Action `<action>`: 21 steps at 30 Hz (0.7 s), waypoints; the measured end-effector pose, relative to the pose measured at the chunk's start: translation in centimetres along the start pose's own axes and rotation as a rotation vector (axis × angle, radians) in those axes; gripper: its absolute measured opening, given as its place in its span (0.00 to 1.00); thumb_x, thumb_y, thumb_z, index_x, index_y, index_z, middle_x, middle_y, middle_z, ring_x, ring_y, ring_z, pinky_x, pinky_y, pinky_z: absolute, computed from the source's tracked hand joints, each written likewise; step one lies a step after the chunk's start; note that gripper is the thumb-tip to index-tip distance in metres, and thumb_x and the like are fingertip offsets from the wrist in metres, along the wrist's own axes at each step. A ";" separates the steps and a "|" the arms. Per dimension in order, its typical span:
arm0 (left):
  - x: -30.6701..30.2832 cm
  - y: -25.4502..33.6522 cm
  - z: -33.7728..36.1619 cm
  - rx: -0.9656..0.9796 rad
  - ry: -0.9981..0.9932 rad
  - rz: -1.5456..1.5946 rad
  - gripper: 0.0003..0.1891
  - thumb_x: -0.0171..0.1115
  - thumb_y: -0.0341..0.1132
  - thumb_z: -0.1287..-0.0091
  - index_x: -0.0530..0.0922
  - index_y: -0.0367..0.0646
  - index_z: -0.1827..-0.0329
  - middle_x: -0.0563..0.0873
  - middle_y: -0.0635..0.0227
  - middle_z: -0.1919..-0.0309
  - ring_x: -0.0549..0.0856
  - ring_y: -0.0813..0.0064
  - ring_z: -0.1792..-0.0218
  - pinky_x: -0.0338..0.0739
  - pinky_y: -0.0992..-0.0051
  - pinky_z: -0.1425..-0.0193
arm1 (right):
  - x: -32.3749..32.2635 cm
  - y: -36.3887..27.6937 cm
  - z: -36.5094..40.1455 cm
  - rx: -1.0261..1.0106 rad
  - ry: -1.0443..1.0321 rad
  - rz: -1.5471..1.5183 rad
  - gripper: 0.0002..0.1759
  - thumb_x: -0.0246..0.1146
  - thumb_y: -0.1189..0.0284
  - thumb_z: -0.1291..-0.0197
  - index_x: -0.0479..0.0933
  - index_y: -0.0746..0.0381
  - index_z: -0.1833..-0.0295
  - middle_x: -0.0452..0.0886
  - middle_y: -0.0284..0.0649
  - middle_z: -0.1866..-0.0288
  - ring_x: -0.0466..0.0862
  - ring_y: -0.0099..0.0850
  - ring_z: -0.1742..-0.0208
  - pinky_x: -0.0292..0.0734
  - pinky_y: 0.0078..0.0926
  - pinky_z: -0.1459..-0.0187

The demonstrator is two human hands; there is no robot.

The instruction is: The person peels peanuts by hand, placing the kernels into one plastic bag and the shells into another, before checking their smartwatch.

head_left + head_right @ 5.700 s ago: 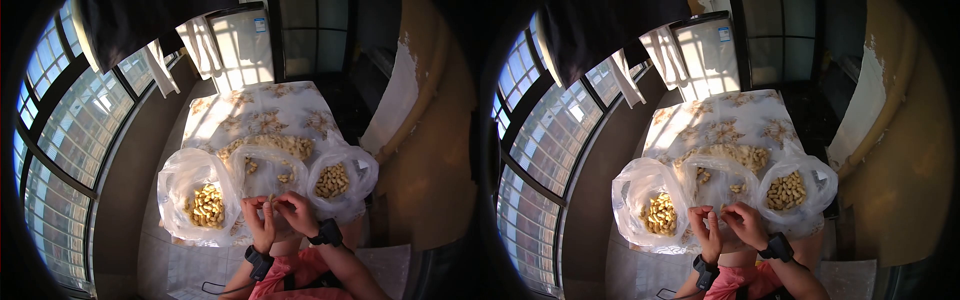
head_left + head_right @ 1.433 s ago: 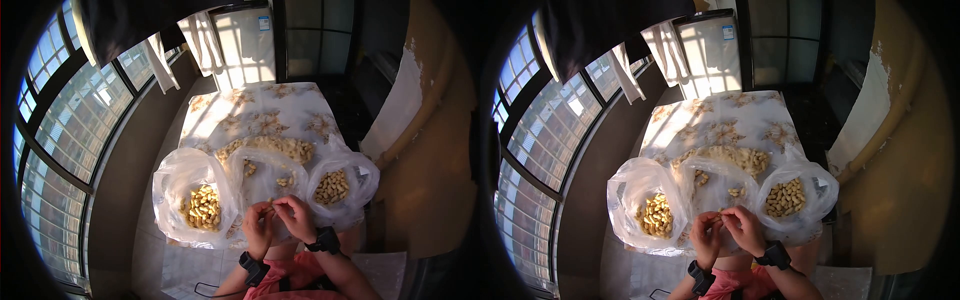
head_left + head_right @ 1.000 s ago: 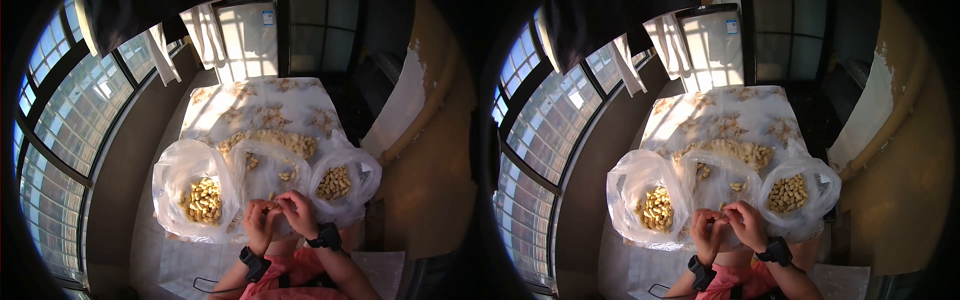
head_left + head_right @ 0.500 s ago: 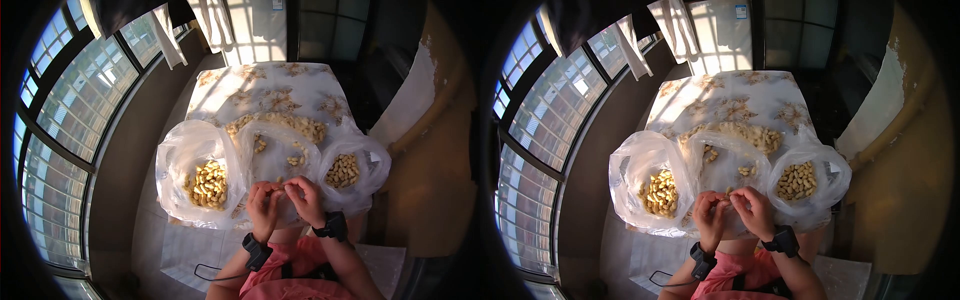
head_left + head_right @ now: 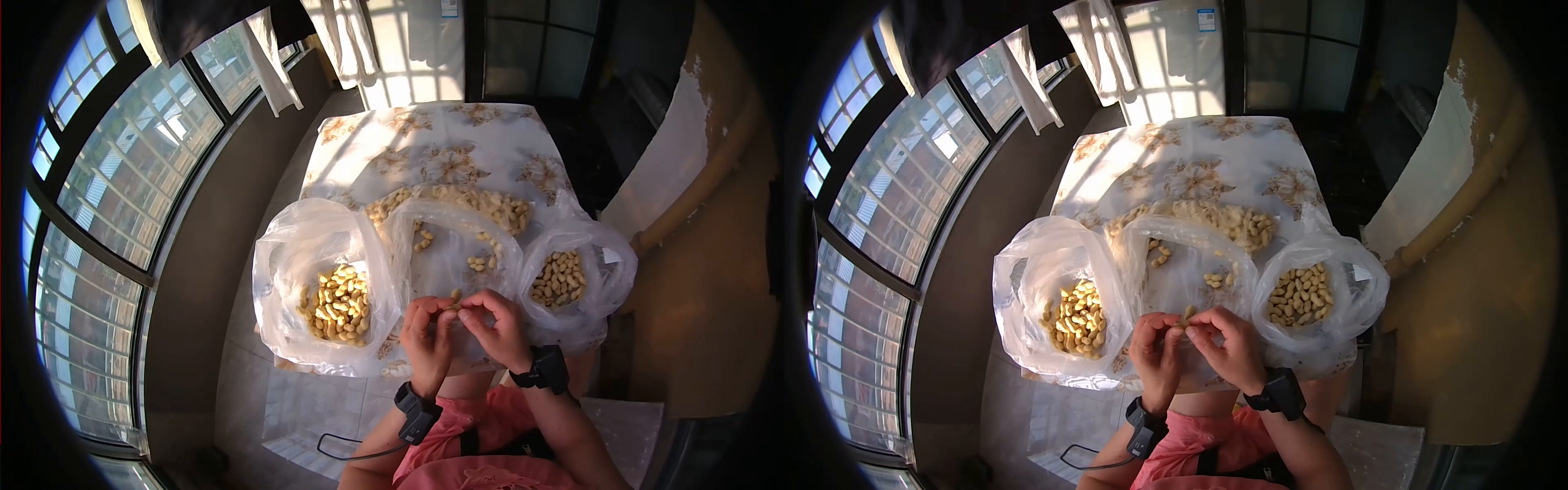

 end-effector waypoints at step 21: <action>0.2 -1.0 0.4 -0.029 -0.013 0.006 0.03 0.59 0.25 0.25 0.80 0.37 0.53 0.83 0.69 0.62 0.81 0.81 0.64 0.77 0.79 0.56 | 0.1 0.2 0.1 -0.004 0.003 -0.037 0.08 0.69 0.75 0.35 0.81 0.65 0.53 0.85 0.40 0.61 0.87 0.29 0.63 0.81 0.24 0.63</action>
Point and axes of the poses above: each hand's wrist, its own z-axis away from the middle knuckle, its own x-axis out of the palm, y = z × x, the point moved 8 cm from there along -z, towards the middle knuckle
